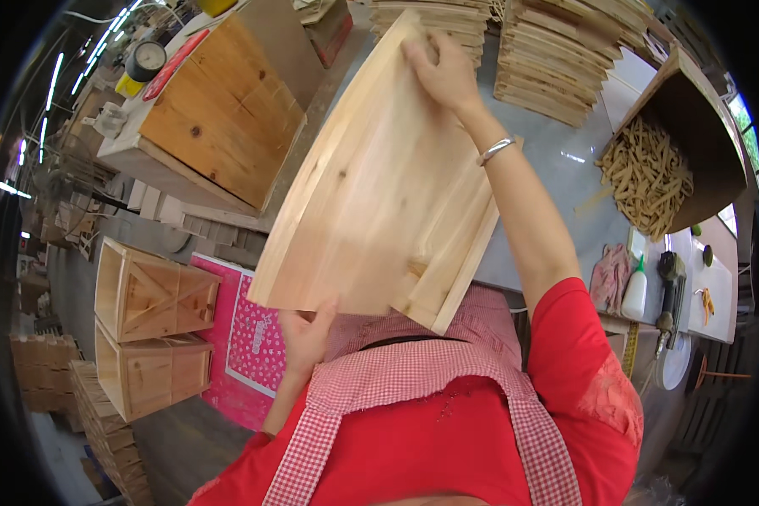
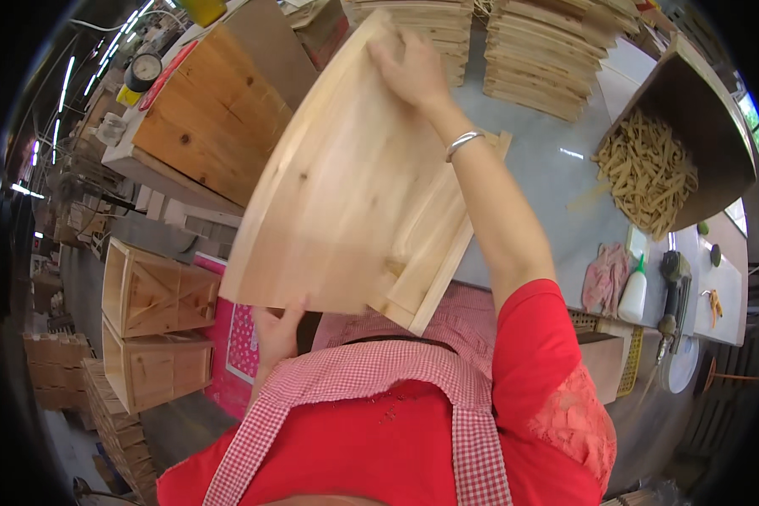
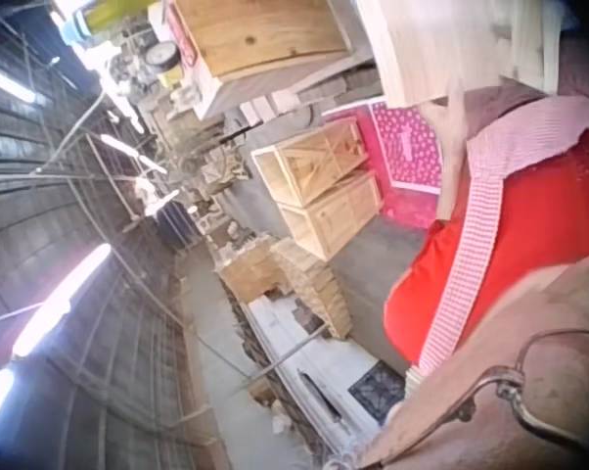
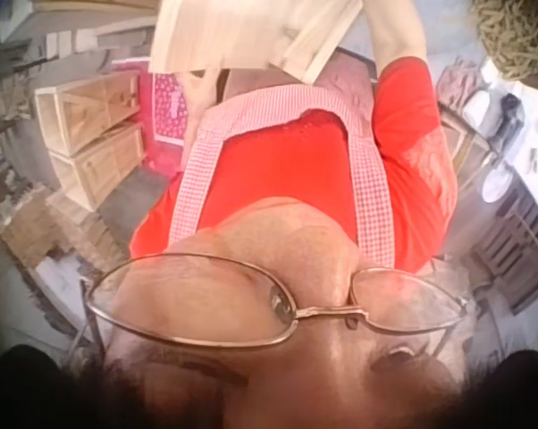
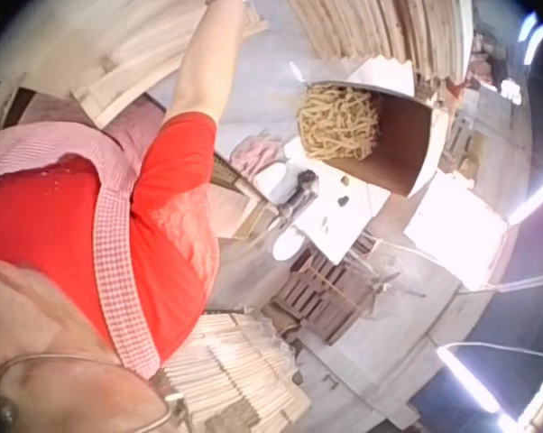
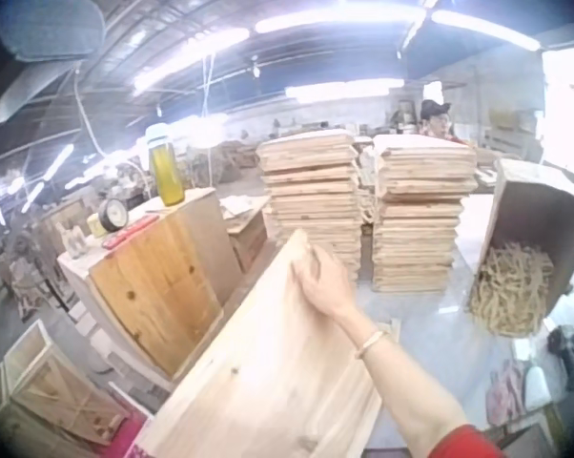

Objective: Assembling wooden boards into a box structure using glue, rubber bands, and a nail gun.

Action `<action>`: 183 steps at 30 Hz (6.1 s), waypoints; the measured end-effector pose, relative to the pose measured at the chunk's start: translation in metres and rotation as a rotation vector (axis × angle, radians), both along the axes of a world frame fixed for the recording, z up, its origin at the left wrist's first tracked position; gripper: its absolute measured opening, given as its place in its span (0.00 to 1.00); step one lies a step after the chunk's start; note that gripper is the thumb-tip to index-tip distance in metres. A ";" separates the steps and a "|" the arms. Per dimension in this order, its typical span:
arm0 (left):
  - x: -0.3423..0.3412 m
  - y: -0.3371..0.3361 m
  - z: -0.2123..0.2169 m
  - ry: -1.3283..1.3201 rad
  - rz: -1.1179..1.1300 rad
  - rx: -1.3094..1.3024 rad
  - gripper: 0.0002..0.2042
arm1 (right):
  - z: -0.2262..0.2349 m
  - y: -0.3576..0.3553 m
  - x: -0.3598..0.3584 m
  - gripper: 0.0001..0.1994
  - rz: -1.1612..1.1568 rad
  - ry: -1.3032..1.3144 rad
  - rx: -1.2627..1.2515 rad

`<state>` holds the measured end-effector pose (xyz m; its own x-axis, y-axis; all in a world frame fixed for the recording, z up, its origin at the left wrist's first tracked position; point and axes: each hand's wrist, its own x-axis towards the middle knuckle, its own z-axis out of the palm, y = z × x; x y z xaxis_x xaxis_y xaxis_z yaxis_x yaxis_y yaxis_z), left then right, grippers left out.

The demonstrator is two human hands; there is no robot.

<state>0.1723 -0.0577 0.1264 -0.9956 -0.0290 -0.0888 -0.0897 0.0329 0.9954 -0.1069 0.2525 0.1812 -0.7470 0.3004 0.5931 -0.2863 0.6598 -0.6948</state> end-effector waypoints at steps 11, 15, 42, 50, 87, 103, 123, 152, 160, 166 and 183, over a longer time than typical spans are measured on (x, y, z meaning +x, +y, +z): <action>-0.029 0.000 -0.035 0.928 -0.439 -0.803 0.20 | -0.117 0.051 0.108 0.26 0.023 0.105 -0.560; -0.029 0.006 -0.057 0.892 -0.785 -0.960 0.25 | -0.172 0.095 0.139 0.24 -0.118 -0.024 -0.377; -0.069 0.069 -0.067 -0.609 -0.111 0.881 0.29 | -0.111 0.081 0.249 0.16 -0.372 0.009 -0.213; -0.119 0.071 -0.055 -0.602 -0.188 0.781 0.28 | -0.152 0.168 0.192 0.19 -0.336 -0.080 0.088; -0.150 0.009 -0.033 -0.613 -0.431 -0.319 0.27 | -0.122 0.172 0.269 0.20 -0.439 -0.339 0.425; -0.091 0.002 -0.066 -0.478 -0.097 -0.089 0.21 | -0.119 0.063 0.057 0.15 -0.330 -0.325 0.377; -0.077 0.025 -0.072 -0.530 -0.071 0.090 0.28 | -0.159 0.079 0.076 0.13 -0.377 -0.256 0.376; -0.349 0.173 0.193 1.478 -0.179 -1.086 0.20 | -0.157 0.082 0.090 0.19 -0.408 -0.235 0.353; -0.437 0.352 0.301 1.125 -0.026 -1.285 0.31 | -0.152 0.078 0.079 0.18 -0.358 -0.200 0.327; -0.436 0.339 0.325 1.115 -0.011 -1.361 0.22 | -0.156 0.080 0.080 0.18 -0.373 -0.183 0.297; -0.419 0.180 0.236 -0.233 -0.283 1.116 0.52 | -0.162 0.083 0.082 0.17 -0.380 -0.225 0.374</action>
